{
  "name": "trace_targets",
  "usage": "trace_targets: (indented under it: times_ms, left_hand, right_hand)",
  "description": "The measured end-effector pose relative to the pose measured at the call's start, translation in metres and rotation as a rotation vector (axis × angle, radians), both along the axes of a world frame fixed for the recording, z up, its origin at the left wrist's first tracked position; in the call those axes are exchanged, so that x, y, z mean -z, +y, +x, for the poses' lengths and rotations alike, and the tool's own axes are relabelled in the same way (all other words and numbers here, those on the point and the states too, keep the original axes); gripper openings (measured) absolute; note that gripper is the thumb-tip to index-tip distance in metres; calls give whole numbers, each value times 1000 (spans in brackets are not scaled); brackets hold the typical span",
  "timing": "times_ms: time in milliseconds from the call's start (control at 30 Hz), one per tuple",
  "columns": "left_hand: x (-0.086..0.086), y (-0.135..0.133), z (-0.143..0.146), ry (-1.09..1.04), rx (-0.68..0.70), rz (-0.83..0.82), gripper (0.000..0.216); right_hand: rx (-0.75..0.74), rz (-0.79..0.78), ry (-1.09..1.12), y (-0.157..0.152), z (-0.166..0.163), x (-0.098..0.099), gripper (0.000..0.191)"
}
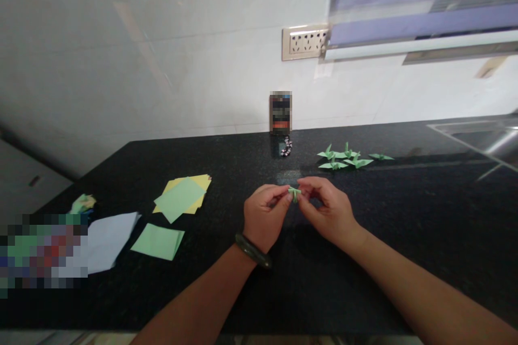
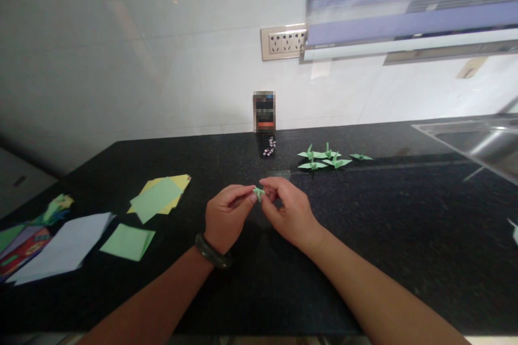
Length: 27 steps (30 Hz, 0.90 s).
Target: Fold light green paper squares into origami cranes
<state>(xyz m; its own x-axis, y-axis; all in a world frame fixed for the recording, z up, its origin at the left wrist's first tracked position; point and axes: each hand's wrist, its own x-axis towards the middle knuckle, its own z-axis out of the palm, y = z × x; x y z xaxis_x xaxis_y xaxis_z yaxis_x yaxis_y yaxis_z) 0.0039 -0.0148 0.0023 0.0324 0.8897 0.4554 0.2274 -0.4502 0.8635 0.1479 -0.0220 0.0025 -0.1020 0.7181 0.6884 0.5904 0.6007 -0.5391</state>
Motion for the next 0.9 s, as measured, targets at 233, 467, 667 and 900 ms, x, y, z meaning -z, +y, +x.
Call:
trace_targets:
  times_ms: [233,467,667,900]
  left_hand:
    - [-2,-5,0,140,-25,184,14]
    - [-1,-2,2,31,72,34,13]
    - [-1,2,-1,116,87,29,13]
    - [-7,5,-7,279,82,195,17]
  right_hand:
    - [35,-16,72,1,-1,2,20]
    - [30,33,66,0,0,1,19]
    - [-22,-7,83,-1,1,1,15]
    - [-354,-439,411,6,0,0,28]
